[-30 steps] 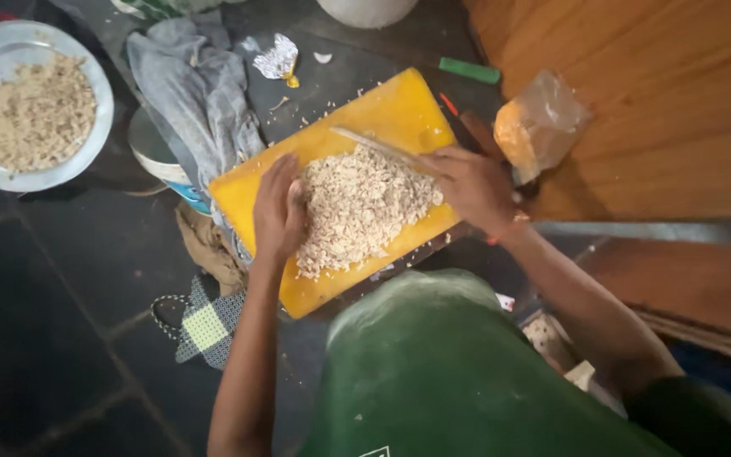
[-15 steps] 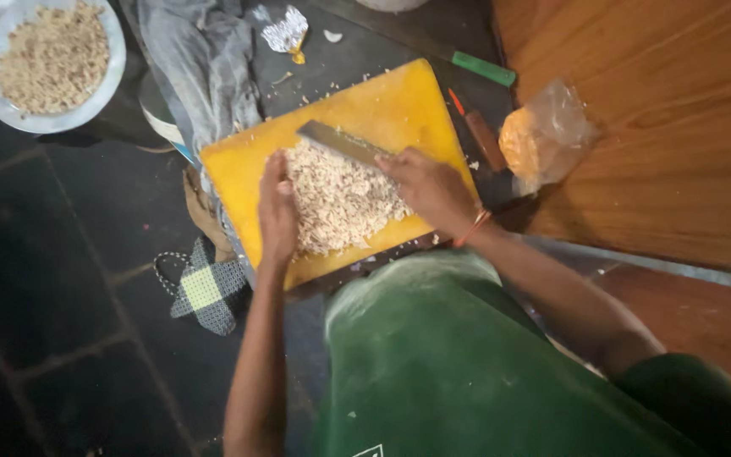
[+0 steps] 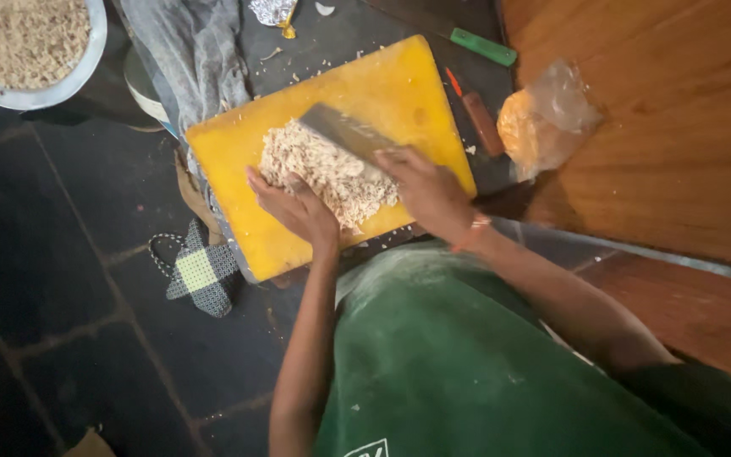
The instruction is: The person chops a pile of small white food items on a yellow cutting board using a cleaver.
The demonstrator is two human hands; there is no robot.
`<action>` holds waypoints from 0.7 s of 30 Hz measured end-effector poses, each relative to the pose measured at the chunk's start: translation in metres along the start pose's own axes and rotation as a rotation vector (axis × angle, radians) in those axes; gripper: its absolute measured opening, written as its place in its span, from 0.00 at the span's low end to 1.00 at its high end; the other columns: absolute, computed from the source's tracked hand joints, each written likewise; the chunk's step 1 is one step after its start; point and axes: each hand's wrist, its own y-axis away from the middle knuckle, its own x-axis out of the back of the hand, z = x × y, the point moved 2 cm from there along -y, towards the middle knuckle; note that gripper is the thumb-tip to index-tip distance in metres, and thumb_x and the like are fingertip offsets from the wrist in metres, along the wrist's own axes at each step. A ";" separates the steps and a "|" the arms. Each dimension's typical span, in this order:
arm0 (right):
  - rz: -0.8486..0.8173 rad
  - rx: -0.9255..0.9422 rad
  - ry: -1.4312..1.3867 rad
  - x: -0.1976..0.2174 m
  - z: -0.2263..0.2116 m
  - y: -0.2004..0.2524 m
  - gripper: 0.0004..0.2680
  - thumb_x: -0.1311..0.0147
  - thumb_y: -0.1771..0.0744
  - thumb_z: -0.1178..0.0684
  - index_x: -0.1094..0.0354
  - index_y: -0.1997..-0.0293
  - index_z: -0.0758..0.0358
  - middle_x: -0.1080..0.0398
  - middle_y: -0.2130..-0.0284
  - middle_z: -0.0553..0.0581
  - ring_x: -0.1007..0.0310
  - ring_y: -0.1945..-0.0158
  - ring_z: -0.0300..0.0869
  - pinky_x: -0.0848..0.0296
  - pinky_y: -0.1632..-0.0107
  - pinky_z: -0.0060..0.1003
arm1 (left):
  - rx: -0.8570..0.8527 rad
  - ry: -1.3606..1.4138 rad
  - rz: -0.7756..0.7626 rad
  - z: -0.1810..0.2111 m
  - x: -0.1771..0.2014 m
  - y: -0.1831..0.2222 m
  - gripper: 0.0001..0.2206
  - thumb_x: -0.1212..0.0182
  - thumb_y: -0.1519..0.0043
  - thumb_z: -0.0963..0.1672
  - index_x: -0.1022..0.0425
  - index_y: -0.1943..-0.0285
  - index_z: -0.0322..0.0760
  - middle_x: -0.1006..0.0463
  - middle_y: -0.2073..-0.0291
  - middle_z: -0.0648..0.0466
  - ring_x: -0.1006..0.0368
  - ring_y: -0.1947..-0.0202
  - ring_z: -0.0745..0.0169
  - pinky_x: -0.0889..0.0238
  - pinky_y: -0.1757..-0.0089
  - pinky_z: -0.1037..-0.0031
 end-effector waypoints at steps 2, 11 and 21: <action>-0.043 -0.036 -0.008 0.000 -0.003 -0.004 0.18 0.51 0.36 0.65 0.30 0.39 0.64 0.29 0.56 0.63 0.26 0.59 0.59 0.29 0.57 0.50 | 0.010 0.067 0.019 -0.002 -0.002 -0.001 0.38 0.64 0.26 0.59 0.56 0.20 0.23 0.50 0.21 0.34 0.56 0.20 0.37 0.69 0.26 0.51; 0.179 -0.009 -0.032 0.064 0.048 0.036 0.20 0.54 0.36 0.67 0.31 0.36 0.63 0.27 0.55 0.63 0.26 0.51 0.52 0.28 0.48 0.41 | -0.241 -0.057 -0.263 -0.030 0.065 -0.075 0.32 0.61 0.24 0.56 0.50 0.20 0.29 0.49 0.21 0.38 0.59 0.19 0.41 0.68 0.25 0.51; 0.206 -0.225 -0.015 -0.024 -0.034 0.049 0.21 0.51 0.36 0.65 0.34 0.33 0.59 0.29 0.47 0.63 0.23 0.54 0.53 0.24 0.52 0.41 | -0.460 0.053 -0.810 -0.003 0.003 -0.125 0.29 0.64 0.26 0.56 0.39 0.23 0.38 0.35 0.26 0.47 0.45 0.22 0.46 0.64 0.26 0.54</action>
